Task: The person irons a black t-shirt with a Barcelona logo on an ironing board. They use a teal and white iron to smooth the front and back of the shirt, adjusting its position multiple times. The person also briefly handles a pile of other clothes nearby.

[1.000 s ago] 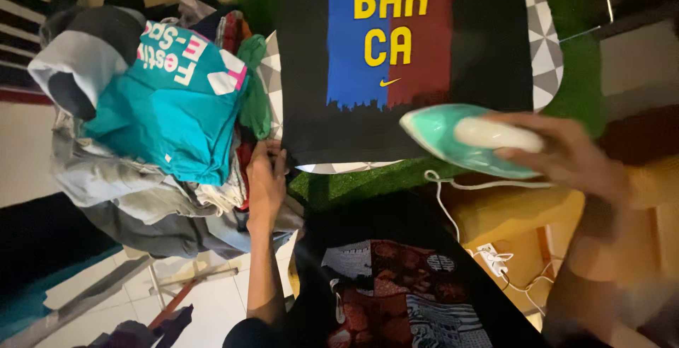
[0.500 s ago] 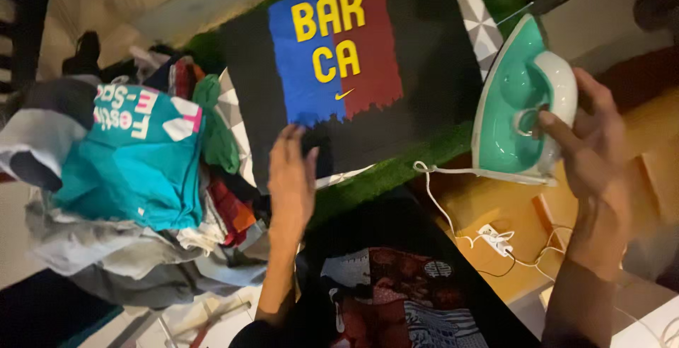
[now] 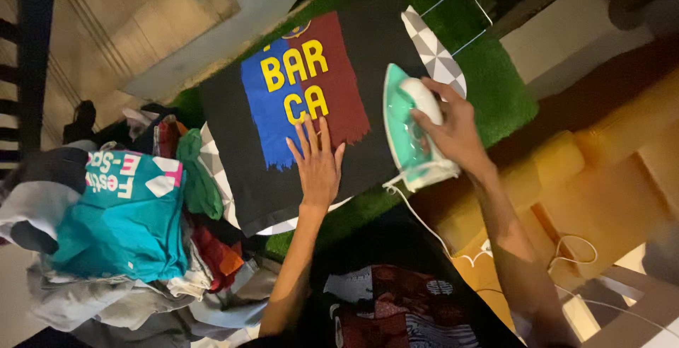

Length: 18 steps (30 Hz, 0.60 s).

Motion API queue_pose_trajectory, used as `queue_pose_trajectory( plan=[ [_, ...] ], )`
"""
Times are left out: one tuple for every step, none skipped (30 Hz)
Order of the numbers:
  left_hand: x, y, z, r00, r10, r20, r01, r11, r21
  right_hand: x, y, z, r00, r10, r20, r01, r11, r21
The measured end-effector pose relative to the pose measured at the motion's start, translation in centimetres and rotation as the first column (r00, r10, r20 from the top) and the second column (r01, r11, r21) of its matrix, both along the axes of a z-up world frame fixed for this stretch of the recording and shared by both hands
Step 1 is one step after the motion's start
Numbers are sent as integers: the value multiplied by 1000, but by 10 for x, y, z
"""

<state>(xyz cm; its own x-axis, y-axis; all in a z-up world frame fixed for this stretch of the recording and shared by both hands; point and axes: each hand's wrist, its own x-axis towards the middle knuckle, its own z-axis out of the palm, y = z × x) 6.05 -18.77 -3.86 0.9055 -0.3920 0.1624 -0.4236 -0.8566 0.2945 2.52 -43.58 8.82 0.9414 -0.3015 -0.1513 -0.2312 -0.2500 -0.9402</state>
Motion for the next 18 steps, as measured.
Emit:
queue_pose_trajectory(
  plan=[
    [-2,1,-3,1000,-1,4,1,1000,10,10,2,-5,999,25,23,-25,1000,-5],
    [-3,2,-4,1000,1,12,-1,1000,19,21,1,-7,999,40,10,-39,999,-21],
    [-3,2,-3,1000,2,19,-3,1000,28,32,0,-9,999,54,-3,-54,998,-38],
    [-4,2,-2,1000,6,-1,-6,1000,15,41,-1,-11,997,71,-22,-73,996,-54],
    [-4,2,-1,1000,9,-21,-9,1000,2,50,-2,-12,996,84,10,-84,995,-46],
    [-3,1,1,999,10,-42,-11,1000,-14,57,-4,-12,995,96,40,-94,995,-39],
    [-1,0,2,999,10,-43,-10,1000,6,64,-6,-12,992,107,70,-105,994,-33],
    [-1,1,4,999,13,-50,-11,1000,27,68,-6,-12,990,111,86,-110,994,-24],
    [-2,1,5,998,15,-56,-13,999,48,72,-7,-12,988,115,103,-114,993,-14],
    [-2,1,6,998,15,-63,-13,999,32,76,-6,-12,986,119,120,-120,993,-2],
    [-2,1,7,997,15,-70,-14,1000,17,75,-6,-11,990,110,88,-110,994,-7],
    [0,1,8,997,12,-72,-12,1000,0,71,-4,-9,993,99,61,-99,995,-14],
    [-1,1,9,998,20,-66,-20,1000,1,66,-2,-8,996,88,33,-88,996,-21],
    [0,1,11,998,22,-55,-22,1000,-1,59,1,-6,996,82,-22,-83,996,-30],
    [-1,0,12,999,24,-44,-24,1000,-3,51,4,-3,994,75,-76,-78,996,-39],
    [-2,0,13,998,26,-52,-26,1000,-4,46,5,-1,989,70,-130,-77,996,-49],
    [-3,-1,14,998,28,-60,-28,1000,-6,44,5,1,989,66,-129,-73,996,-54],
    [-1,-1,15,998,32,-61,-33,999,-8,46,5,3,991,63,-122,-71,996,-59]
  ],
)
